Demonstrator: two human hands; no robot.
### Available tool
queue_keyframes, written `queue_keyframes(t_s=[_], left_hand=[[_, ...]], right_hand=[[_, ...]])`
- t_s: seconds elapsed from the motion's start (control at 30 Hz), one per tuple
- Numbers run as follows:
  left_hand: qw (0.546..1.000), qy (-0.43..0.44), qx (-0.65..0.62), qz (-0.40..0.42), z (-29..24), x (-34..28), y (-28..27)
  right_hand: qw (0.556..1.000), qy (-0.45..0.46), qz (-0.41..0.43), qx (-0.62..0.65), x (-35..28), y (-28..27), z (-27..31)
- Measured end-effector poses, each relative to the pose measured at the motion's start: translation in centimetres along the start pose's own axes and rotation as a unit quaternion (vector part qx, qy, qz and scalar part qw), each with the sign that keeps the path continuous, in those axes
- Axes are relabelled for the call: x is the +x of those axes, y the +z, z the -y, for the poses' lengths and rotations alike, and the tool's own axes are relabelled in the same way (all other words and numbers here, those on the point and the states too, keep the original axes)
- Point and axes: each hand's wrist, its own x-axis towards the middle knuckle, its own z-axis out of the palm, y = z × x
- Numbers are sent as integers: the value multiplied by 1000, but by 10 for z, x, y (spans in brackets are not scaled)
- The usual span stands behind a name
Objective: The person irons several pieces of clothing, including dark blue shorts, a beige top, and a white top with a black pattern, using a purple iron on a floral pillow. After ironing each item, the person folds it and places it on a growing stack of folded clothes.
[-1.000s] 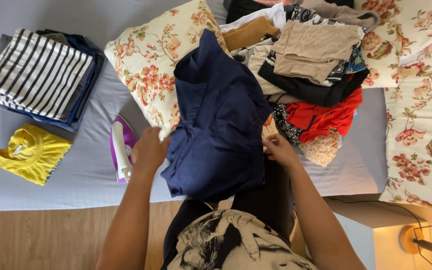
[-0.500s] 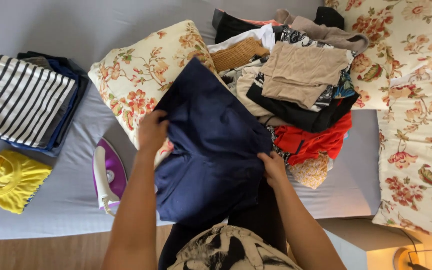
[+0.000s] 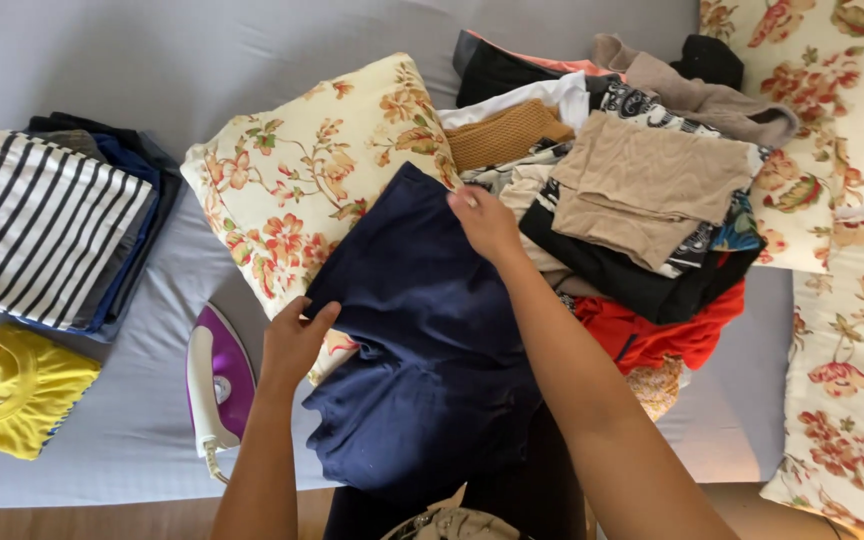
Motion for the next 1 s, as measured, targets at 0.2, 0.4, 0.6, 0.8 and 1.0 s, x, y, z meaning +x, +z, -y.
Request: queue_keyframes(t_s=[0.2,0.4,0.6,0.8,1.0], left_hand=[[972,77,-215,-59,13,-11,7],[923,215,-247,-202,-15,-45,-20],[976,80,24,-201,11,-31,-50],[851,278,201,-399,56,-35,-86],[932,-54,282,-221,129,-46,-91]], right_hand=[[992,-2,42,121,85,63,18],[967,-164,-124,148,26,68,162],[946,-322,-38,-27,-5,130,162],[892,-396,-220,4,-113,62,117],[957,199,-211,-14,-130,42,-117]])
